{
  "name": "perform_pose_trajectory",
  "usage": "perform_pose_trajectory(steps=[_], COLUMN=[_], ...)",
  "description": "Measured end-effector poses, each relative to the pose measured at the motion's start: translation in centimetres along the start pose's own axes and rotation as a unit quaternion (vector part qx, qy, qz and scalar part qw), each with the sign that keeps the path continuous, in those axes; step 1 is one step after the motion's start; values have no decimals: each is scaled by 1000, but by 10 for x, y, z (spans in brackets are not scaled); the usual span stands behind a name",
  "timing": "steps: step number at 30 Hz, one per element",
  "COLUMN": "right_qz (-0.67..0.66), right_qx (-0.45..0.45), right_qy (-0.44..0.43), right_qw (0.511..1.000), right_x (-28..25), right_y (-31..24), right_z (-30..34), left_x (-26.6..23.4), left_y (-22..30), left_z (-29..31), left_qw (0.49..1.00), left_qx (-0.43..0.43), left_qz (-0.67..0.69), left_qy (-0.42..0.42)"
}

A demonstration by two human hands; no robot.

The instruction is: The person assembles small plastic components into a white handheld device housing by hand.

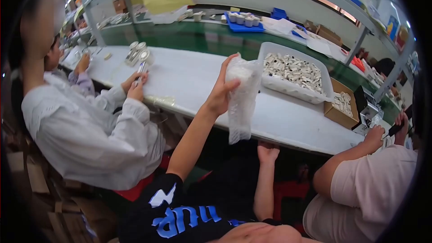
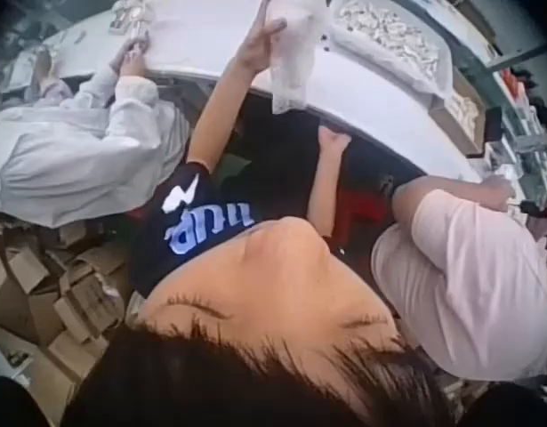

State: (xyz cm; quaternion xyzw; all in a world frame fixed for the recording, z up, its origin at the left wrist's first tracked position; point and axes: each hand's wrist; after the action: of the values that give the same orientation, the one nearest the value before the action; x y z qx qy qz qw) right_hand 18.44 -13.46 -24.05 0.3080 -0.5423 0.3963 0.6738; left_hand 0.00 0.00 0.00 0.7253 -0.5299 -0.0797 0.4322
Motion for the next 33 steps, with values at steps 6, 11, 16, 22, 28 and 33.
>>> perform_pose_trajectory(steps=[6,11,16,22,28,33], right_qz=[-15,-16,-27,16,42,351], right_qx=[35,54,40,40,2,101], right_qy=[-45,-136,-51,-41,-32,27], right_qw=[998,989,998,998,999,930], right_x=[9,6,29,26,15,9], right_y=[-15,-17,-13,-6,-17,-28], right_z=[4,3,12,13,15,43], left_x=[-23,-13,-111,-291,-74,-14], left_y=[-71,-59,-6,-22,-80,-74], left_z=[-96,-161,-239,-201,-128,-105], left_qw=[982,967,923,713,900,844], left_qx=[-82,-10,174,-107,26,-40], left_qz=[-66,-136,-76,-298,-434,-511], left_qy=[158,213,334,625,-28,-160])
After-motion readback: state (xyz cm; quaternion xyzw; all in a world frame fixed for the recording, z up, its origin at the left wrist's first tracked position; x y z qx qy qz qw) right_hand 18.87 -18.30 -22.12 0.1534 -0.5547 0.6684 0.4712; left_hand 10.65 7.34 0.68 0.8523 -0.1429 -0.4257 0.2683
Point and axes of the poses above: each hand's wrist, its own z-axis away from the middle knuckle, its own x-axis out of the palm, y = z × x, and after that the axes turned 5 degrees about -y, right-handed
